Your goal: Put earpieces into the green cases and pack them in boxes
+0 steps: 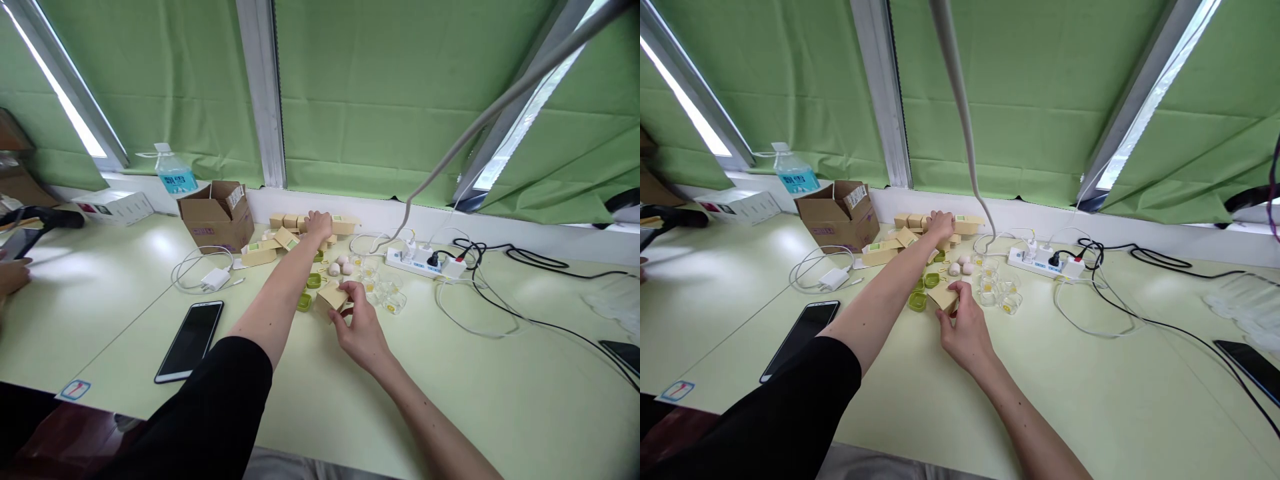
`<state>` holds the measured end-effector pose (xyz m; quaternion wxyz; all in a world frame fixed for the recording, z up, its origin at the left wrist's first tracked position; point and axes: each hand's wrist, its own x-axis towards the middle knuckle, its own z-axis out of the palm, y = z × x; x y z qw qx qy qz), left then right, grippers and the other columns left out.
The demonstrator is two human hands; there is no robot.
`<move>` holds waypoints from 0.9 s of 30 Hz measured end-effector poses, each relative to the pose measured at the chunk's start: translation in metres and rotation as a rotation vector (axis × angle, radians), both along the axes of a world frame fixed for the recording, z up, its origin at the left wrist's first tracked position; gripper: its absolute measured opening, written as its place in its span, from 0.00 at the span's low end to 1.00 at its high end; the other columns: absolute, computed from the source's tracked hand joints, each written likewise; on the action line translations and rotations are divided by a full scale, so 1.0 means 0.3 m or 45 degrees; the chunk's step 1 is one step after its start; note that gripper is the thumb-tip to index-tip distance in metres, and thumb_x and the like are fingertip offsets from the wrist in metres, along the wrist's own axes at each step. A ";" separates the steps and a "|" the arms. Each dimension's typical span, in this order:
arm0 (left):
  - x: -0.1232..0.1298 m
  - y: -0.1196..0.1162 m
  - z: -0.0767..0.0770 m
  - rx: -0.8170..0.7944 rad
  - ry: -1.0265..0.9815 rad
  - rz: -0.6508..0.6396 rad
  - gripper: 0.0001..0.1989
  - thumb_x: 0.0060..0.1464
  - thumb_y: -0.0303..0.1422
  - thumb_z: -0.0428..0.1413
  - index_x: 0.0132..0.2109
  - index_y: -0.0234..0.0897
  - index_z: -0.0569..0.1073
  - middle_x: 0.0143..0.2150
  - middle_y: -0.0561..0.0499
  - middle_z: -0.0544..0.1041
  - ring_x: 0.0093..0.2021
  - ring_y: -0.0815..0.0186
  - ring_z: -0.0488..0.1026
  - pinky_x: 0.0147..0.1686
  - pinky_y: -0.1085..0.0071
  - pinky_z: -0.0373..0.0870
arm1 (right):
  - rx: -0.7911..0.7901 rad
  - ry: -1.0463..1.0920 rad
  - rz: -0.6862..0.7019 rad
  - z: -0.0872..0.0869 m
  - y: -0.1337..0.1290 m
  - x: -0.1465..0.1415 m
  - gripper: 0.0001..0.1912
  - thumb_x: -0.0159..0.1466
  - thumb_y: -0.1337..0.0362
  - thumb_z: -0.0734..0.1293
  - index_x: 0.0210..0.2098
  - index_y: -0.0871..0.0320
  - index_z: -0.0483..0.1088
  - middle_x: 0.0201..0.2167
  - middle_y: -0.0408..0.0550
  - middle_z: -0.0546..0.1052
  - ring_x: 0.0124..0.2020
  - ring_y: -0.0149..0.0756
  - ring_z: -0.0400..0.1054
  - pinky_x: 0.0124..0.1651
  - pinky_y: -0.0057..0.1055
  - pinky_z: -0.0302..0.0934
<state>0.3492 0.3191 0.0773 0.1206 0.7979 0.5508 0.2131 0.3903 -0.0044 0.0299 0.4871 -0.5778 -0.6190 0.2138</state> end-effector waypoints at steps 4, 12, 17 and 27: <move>-0.019 -0.036 0.036 0.086 -0.088 -0.049 0.05 0.63 0.31 0.58 0.45 0.38 0.78 0.56 0.35 0.79 0.64 0.43 0.65 0.62 0.48 0.61 | -0.018 -0.106 0.018 0.019 0.009 -0.019 0.22 0.66 0.60 0.68 0.56 0.47 0.60 0.46 0.48 0.80 0.35 0.46 0.78 0.40 0.45 0.73; -0.322 -0.264 0.184 0.456 -0.421 0.048 0.04 0.66 0.32 0.55 0.45 0.41 0.73 0.45 0.46 0.82 0.47 0.53 0.75 0.51 0.58 0.67 | 0.159 -0.089 -0.206 0.054 0.301 0.033 0.27 0.67 0.62 0.65 0.64 0.52 0.57 0.54 0.56 0.76 0.46 0.50 0.76 0.52 0.51 0.73; -0.643 -0.597 0.151 0.506 -0.343 -0.067 0.03 0.58 0.32 0.59 0.36 0.43 0.71 0.34 0.51 0.79 0.36 0.56 0.74 0.43 0.60 0.68 | 0.256 -0.103 -0.316 0.089 0.617 0.122 0.35 0.68 0.64 0.63 0.72 0.61 0.51 0.68 0.67 0.64 0.71 0.55 0.60 0.73 0.53 0.58; -0.846 -1.090 -0.187 0.568 -0.349 -0.219 0.09 0.64 0.24 0.55 0.42 0.45 0.73 0.40 0.52 0.82 0.43 0.57 0.80 0.48 0.59 0.71 | 0.115 -0.217 -0.180 0.128 1.011 0.185 0.32 0.68 0.70 0.61 0.70 0.63 0.53 0.67 0.69 0.62 0.67 0.54 0.61 0.73 0.53 0.57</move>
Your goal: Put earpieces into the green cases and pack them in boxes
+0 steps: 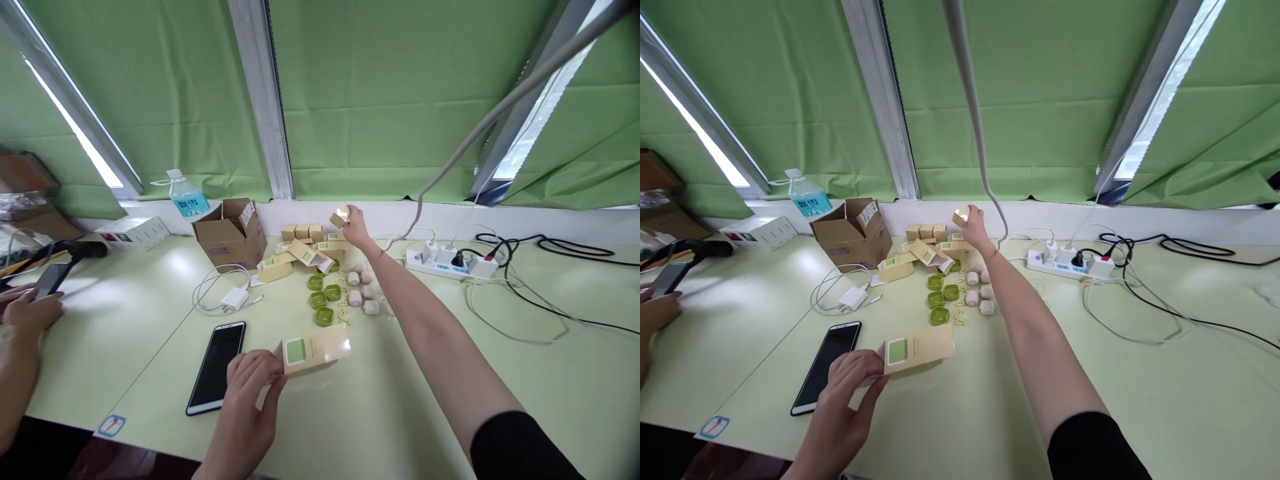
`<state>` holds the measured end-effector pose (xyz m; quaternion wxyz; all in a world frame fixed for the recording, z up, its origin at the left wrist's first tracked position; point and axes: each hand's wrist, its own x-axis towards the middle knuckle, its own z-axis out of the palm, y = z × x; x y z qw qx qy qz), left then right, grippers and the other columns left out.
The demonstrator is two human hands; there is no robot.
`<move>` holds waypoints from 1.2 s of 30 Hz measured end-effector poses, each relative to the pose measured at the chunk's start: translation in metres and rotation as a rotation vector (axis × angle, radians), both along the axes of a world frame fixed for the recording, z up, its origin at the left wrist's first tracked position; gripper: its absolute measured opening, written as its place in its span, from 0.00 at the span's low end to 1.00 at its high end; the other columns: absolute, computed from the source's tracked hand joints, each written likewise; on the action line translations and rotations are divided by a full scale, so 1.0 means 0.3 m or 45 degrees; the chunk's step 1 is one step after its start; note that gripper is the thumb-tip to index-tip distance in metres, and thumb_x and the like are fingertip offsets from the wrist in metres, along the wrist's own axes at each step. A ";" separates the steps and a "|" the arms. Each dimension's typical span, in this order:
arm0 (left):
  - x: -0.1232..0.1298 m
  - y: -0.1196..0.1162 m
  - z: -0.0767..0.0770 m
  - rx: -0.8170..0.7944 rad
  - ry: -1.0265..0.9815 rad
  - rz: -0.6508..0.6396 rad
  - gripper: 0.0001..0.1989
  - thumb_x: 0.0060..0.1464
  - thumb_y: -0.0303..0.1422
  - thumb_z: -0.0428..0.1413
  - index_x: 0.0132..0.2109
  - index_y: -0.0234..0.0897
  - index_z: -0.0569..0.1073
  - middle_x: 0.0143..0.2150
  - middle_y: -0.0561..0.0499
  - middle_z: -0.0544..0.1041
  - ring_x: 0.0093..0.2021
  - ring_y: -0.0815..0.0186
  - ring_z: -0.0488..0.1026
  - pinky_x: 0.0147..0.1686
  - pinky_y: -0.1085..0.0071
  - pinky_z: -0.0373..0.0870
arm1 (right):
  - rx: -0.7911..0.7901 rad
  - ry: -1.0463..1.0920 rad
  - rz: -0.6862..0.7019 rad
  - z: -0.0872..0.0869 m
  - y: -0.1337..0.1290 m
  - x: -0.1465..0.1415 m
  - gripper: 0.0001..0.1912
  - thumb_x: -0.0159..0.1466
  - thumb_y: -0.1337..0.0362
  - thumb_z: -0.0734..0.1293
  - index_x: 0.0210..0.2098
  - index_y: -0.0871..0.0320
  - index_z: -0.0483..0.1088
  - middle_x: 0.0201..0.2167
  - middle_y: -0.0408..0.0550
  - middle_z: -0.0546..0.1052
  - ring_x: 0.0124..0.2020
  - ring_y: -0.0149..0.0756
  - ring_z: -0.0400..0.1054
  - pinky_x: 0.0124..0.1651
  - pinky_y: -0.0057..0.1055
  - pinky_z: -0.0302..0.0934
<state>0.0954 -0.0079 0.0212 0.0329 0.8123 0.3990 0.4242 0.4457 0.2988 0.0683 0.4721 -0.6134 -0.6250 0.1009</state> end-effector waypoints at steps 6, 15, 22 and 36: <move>-0.003 -0.017 -0.058 0.040 -0.007 -0.055 0.13 0.60 0.20 0.55 0.42 0.45 0.75 0.40 0.51 0.83 0.45 0.55 0.81 0.51 0.53 0.72 | -0.176 -0.115 0.155 -0.055 0.096 -0.003 0.32 0.72 0.66 0.61 0.73 0.58 0.51 0.67 0.67 0.63 0.56 0.53 0.69 0.66 0.56 0.63; -0.004 0.002 -0.075 0.040 -0.053 -0.102 0.13 0.61 0.19 0.55 0.42 0.45 0.73 0.39 0.52 0.83 0.44 0.56 0.81 0.50 0.55 0.72 | -0.284 -0.233 0.212 -0.102 0.127 0.038 0.34 0.74 0.65 0.62 0.76 0.58 0.48 0.63 0.67 0.68 0.55 0.54 0.71 0.65 0.57 0.65; 0.002 -0.004 -0.071 0.044 -0.015 -0.120 0.14 0.62 0.19 0.54 0.44 0.45 0.73 0.39 0.51 0.82 0.45 0.55 0.80 0.50 0.54 0.71 | -0.359 -0.264 0.078 -0.122 0.151 0.029 0.22 0.73 0.57 0.71 0.63 0.58 0.71 0.61 0.58 0.76 0.57 0.48 0.75 0.59 0.50 0.74; -0.004 -0.005 -0.085 0.014 0.061 -0.170 0.12 0.65 0.17 0.54 0.44 0.40 0.71 0.39 0.50 0.80 0.47 0.60 0.76 0.54 0.58 0.65 | -0.063 -0.253 -0.048 -0.105 -0.043 -0.006 0.26 0.65 0.76 0.60 0.62 0.65 0.68 0.52 0.63 0.80 0.53 0.51 0.75 0.55 0.45 0.71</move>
